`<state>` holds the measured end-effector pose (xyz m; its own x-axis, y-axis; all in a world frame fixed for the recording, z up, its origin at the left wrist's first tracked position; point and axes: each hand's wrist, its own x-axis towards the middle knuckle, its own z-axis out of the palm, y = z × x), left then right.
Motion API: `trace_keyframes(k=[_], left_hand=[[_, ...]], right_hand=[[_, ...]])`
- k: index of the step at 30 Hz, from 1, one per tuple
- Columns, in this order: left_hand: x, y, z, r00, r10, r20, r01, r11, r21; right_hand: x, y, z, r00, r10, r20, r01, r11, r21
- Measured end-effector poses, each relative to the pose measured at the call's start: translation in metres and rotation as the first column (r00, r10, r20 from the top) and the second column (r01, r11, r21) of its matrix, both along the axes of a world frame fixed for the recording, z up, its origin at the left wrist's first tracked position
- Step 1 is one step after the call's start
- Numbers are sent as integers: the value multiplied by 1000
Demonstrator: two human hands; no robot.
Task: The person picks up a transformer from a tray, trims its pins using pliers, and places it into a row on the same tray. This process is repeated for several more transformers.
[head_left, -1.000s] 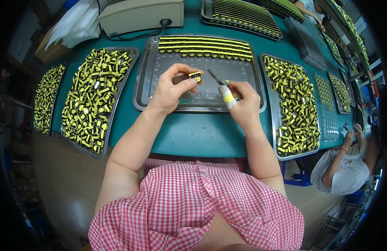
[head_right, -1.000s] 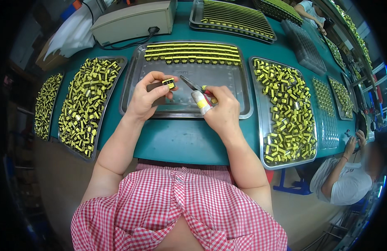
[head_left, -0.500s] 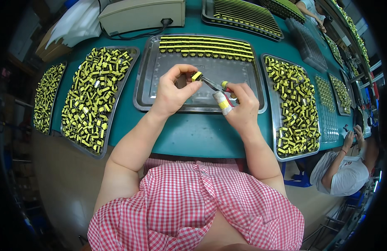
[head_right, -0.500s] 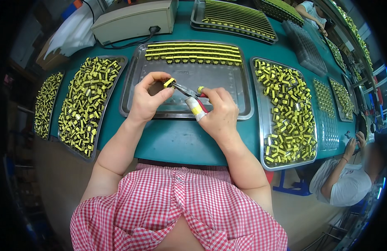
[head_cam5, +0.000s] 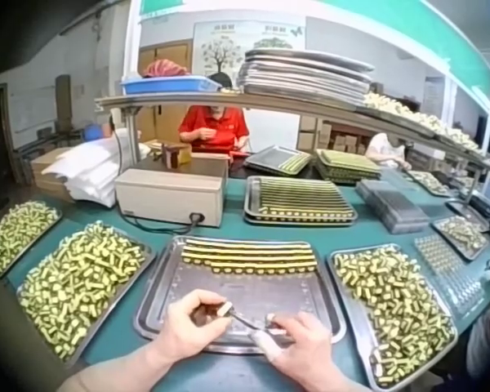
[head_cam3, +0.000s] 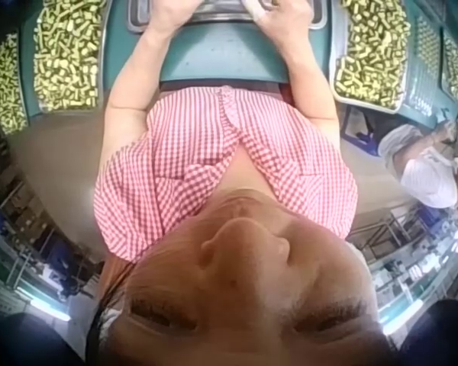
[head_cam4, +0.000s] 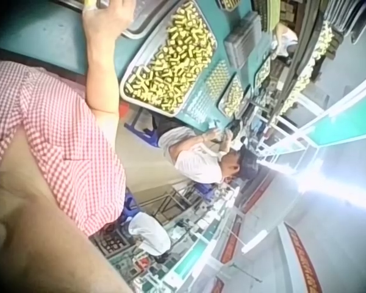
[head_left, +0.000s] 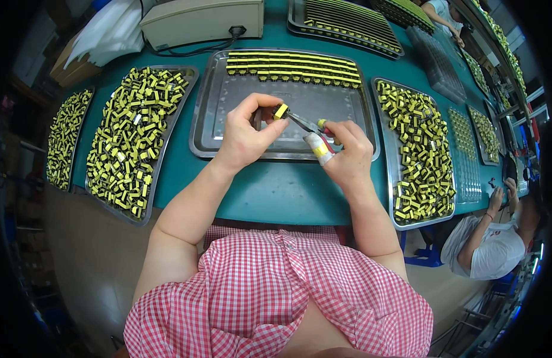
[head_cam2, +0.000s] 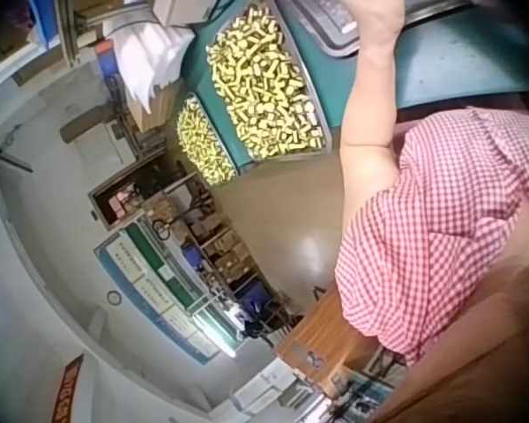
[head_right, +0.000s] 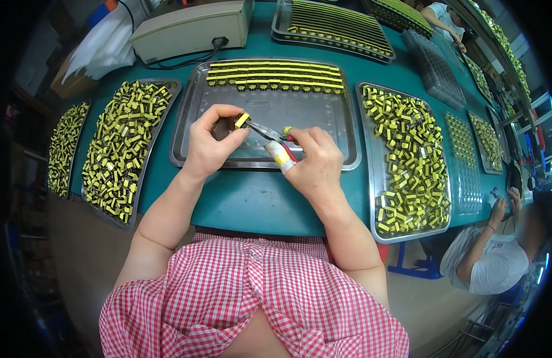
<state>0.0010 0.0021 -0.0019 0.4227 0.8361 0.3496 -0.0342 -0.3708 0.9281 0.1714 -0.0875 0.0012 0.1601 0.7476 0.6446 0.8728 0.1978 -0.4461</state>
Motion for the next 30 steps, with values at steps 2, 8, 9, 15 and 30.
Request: trace_keyframes(k=[2,8,9,15,30], left_hand=[[0,1,-2,1000,17,3,-17,991,133],[1,2,-1,997,45,-67,-23,956,293],[1,1,0,997,45,-67,-24,956,292],[1,2,2,993,59,-98,-27,954,298],[1,7,-5,975,-80,208,110,985,-136]], right_hand=[[0,-1,2,1000,8,27,-7,1000,-5],[1,-5,6,999,-22,40,24,998,-58],[1,-5,5,999,-23,33,26,997,-67],[2,-4,6,999,-19,40,21,998,-57],[-1,0,-2,1000,-4,-24,3,999,-40]])
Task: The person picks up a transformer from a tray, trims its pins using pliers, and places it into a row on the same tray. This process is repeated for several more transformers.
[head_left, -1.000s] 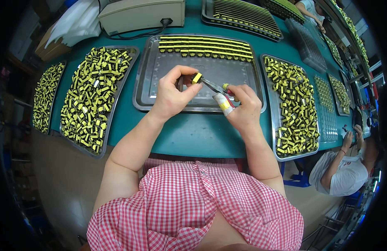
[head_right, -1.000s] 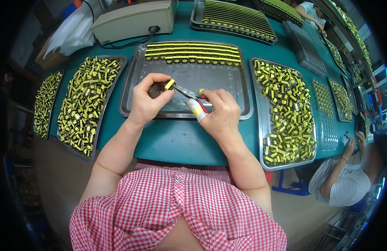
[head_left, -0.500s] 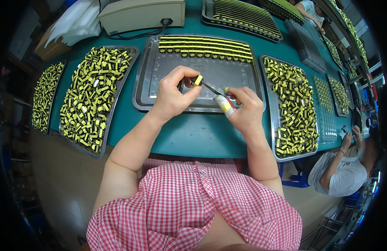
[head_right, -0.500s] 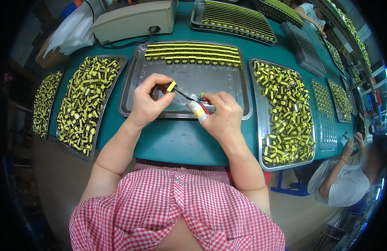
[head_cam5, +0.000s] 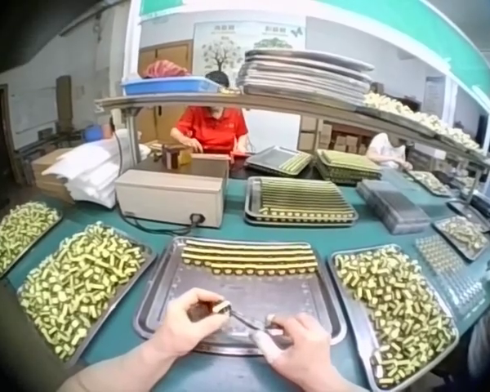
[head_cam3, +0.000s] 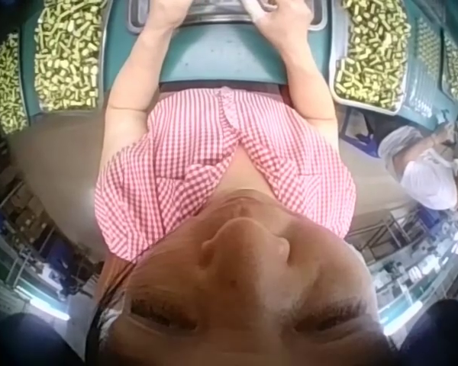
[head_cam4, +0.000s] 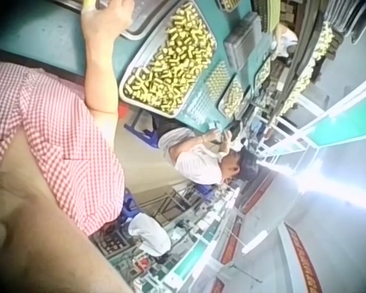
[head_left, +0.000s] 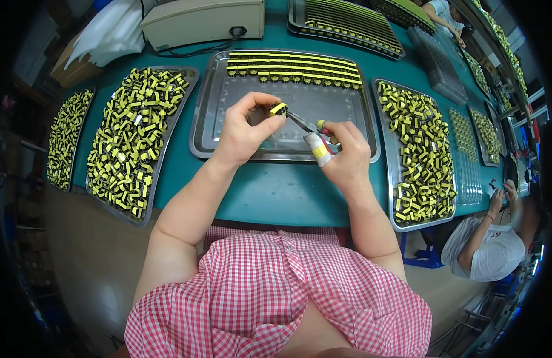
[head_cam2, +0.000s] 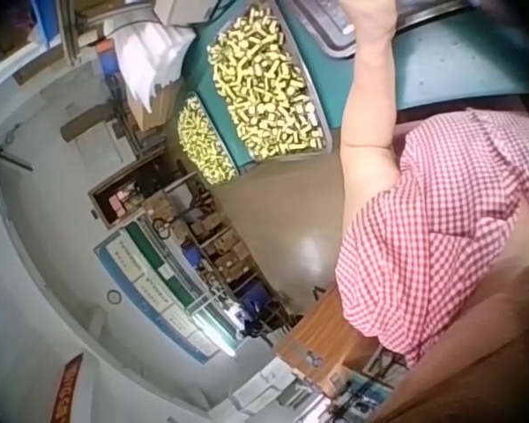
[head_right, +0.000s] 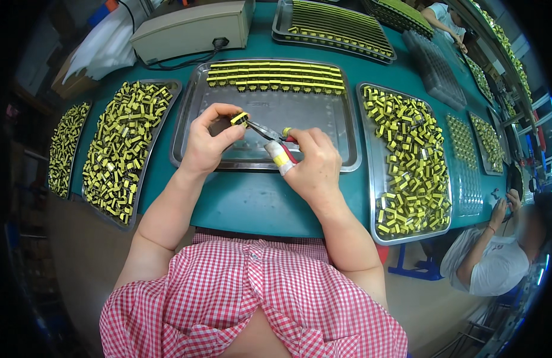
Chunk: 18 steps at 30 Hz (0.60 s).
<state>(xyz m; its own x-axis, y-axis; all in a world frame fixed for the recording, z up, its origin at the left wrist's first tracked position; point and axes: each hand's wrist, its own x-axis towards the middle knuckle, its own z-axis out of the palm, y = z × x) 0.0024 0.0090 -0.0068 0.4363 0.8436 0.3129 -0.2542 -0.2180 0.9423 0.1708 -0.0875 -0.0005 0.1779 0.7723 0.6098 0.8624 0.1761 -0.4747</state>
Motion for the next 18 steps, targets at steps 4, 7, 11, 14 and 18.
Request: trace_keyframes(k=[4,7,11,14,18], left_hand=[[-3,2,0,996,-81,31,84,988,-128],[-4,3,1,992,-122,26,124,976,-180],[-4,3,0,985,-155,69,167,962,-215],[-3,2,1,981,-166,104,187,952,-243],[-1,2,2,975,-166,148,203,935,-291]], right_hand=[[-2,-1,2,1000,0,-3,0,999,-37],[-1,-1,1,1000,0,-8,0,998,-56],[-3,-2,3,1000,3,-22,-4,998,-63],[-3,-2,2,999,-2,-39,-2,995,-96],[-2,-2,4,990,33,-138,-51,991,-128]])
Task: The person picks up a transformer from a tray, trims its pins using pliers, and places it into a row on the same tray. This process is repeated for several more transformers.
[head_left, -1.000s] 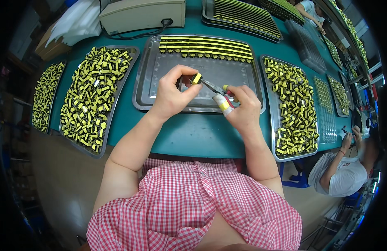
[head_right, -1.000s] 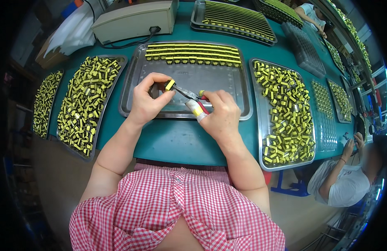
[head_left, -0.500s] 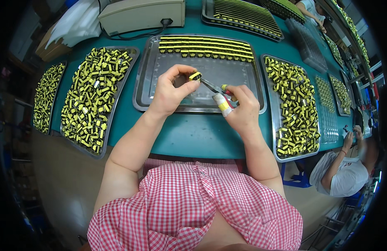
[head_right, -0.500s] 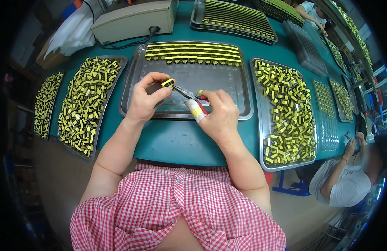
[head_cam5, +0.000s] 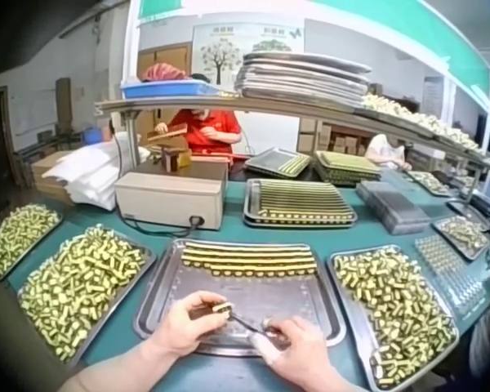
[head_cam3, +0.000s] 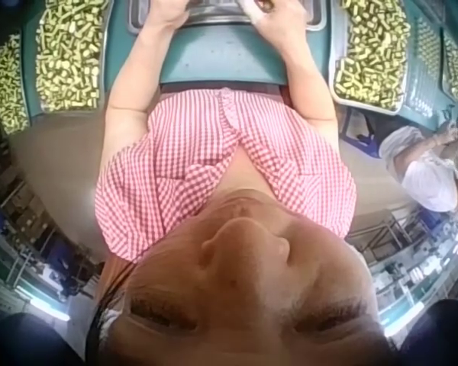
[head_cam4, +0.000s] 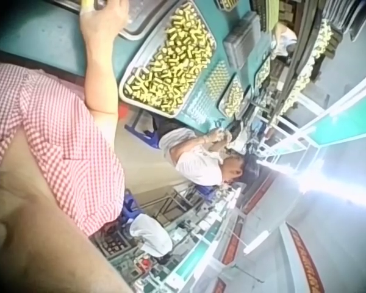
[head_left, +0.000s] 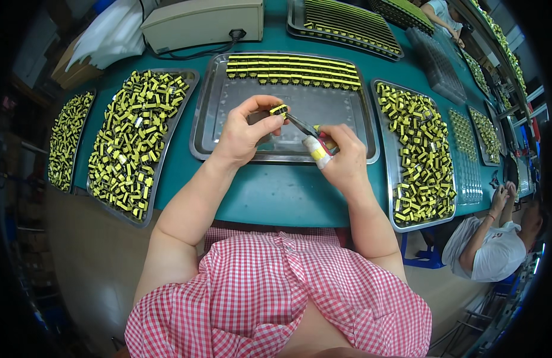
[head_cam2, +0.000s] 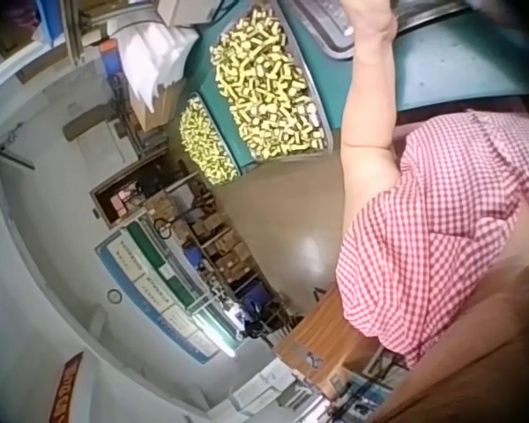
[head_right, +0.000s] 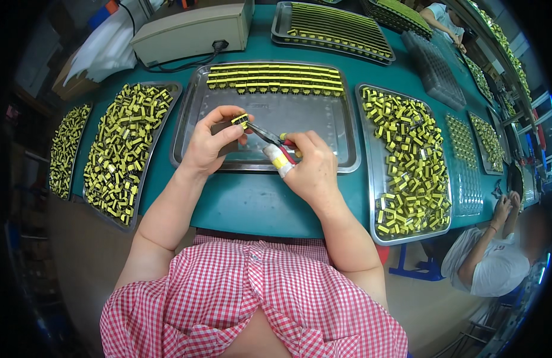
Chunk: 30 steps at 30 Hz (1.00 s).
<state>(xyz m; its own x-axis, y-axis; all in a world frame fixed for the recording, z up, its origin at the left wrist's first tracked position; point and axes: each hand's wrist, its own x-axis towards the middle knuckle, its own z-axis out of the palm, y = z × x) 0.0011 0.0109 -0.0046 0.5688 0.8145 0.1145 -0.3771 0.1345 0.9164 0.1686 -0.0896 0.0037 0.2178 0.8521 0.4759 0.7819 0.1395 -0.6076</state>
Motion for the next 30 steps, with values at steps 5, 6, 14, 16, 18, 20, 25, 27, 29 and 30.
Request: trace_keyframes(k=[5,6,14,16,18,20,25,27,29,30], left_hand=[[1,0,-8,999,-30,34,29,999,25],[2,-1,-8,999,-34,35,33,999,27],[14,-16,-21,996,-70,56,62,990,129],[15,-17,-25,998,-51,-35,58,968,243],[16,-17,-26,998,-58,-21,62,963,261],[16,-19,-23,996,-86,-22,89,968,233],[15,-20,-21,994,-108,-29,111,963,247],[15,-20,-21,994,-109,-26,112,963,246],[14,-18,-23,995,-90,-45,99,961,260],[14,-18,-22,995,-87,-43,96,961,259]], right_hand=[[3,-1,4,975,64,-212,-90,989,-118],[7,0,1,920,79,-385,-172,961,-215],[2,3,-4,188,45,-981,-481,875,-52],[5,5,-10,84,118,-989,-579,814,48],[6,5,-12,95,114,-989,-584,811,38],[7,5,-14,76,144,-987,-587,806,73],[7,5,-11,83,112,-990,-574,818,44],[8,5,-11,83,119,-989,-578,815,49],[8,4,-11,142,88,-986,-544,839,-4],[5,3,-10,144,87,-986,-546,838,-5]])
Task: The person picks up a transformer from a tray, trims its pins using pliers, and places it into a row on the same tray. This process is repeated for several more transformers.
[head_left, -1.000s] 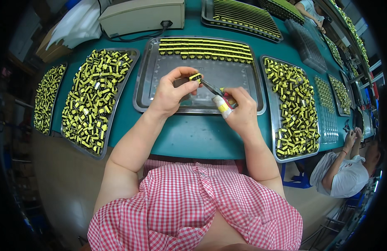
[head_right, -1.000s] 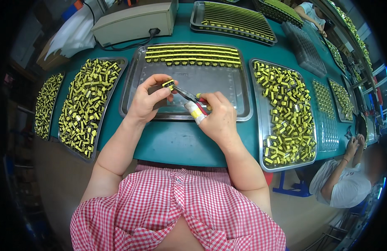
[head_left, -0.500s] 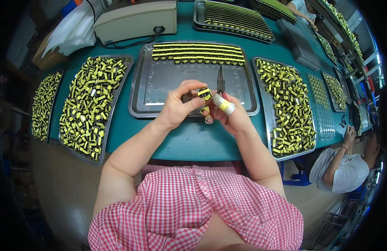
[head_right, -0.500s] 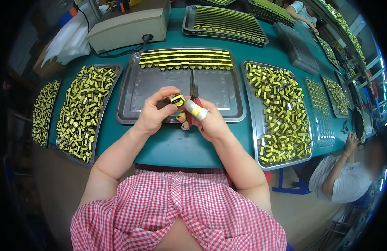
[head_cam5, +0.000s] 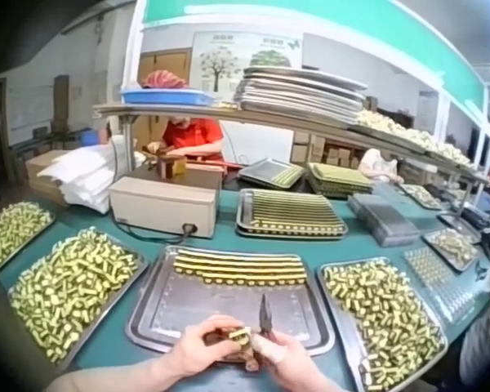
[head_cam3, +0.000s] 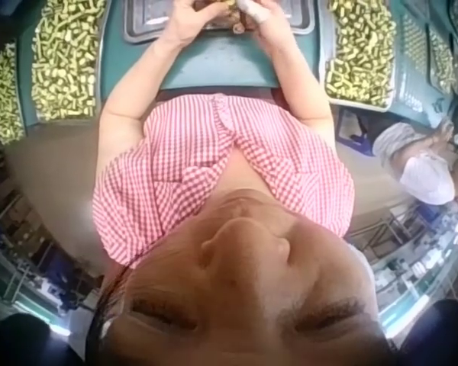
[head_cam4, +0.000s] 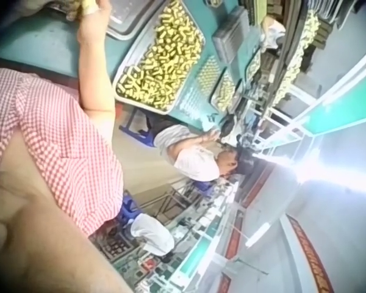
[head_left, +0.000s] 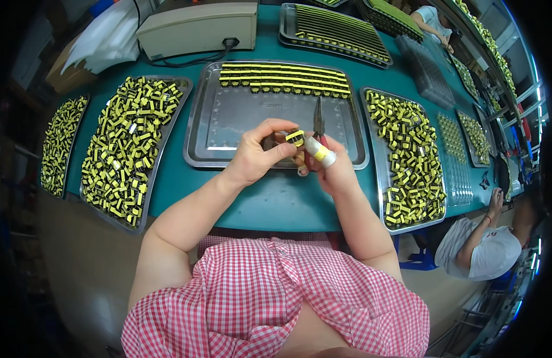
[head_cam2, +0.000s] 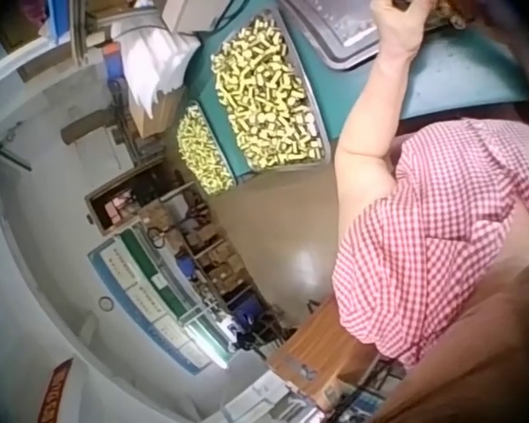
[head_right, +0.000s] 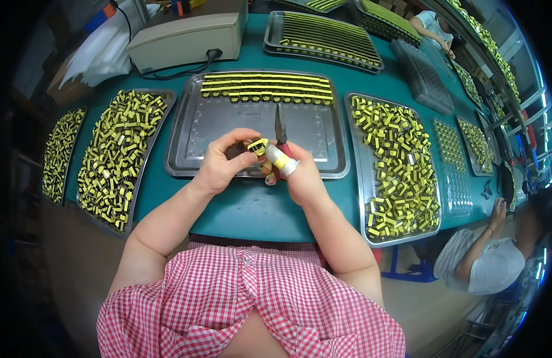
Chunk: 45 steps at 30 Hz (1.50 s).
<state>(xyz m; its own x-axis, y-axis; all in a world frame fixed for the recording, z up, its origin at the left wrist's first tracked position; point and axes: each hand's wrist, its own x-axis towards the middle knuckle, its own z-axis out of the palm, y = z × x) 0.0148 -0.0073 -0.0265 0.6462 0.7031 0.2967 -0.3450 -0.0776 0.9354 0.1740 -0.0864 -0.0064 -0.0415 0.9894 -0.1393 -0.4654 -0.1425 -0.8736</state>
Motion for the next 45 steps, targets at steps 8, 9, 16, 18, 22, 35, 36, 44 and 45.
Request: trace_keyframes(k=[8,9,16,18,22,35,36,44,45], left_hand=[[-1,0,16,958,285,-20,-282,956,84],[-1,1,14,957,289,-20,-286,954,84],[-3,1,17,909,418,-15,-404,887,223],[-3,1,17,902,431,-23,-416,882,222],[-3,2,16,889,458,-11,-438,857,271],[-2,3,12,861,508,-13,-475,814,334],[-2,3,12,862,506,-13,-473,815,334],[-2,-1,16,822,568,-33,-506,756,416],[-2,-1,16,822,569,-33,-506,756,415]], right_hand=[[-8,-1,7,163,-653,739,109,757,645],[-8,-1,7,165,-653,739,106,757,645],[-6,-2,6,39,-667,744,55,744,665],[-6,-1,6,32,-675,738,41,738,673],[-5,-1,7,14,-688,725,16,725,688],[-6,-2,8,-44,-695,717,-1,718,696],[-6,-2,8,-45,-695,718,0,718,696],[-7,-4,7,-112,-702,703,1,707,707],[-7,-4,6,-111,-702,703,0,708,706]])
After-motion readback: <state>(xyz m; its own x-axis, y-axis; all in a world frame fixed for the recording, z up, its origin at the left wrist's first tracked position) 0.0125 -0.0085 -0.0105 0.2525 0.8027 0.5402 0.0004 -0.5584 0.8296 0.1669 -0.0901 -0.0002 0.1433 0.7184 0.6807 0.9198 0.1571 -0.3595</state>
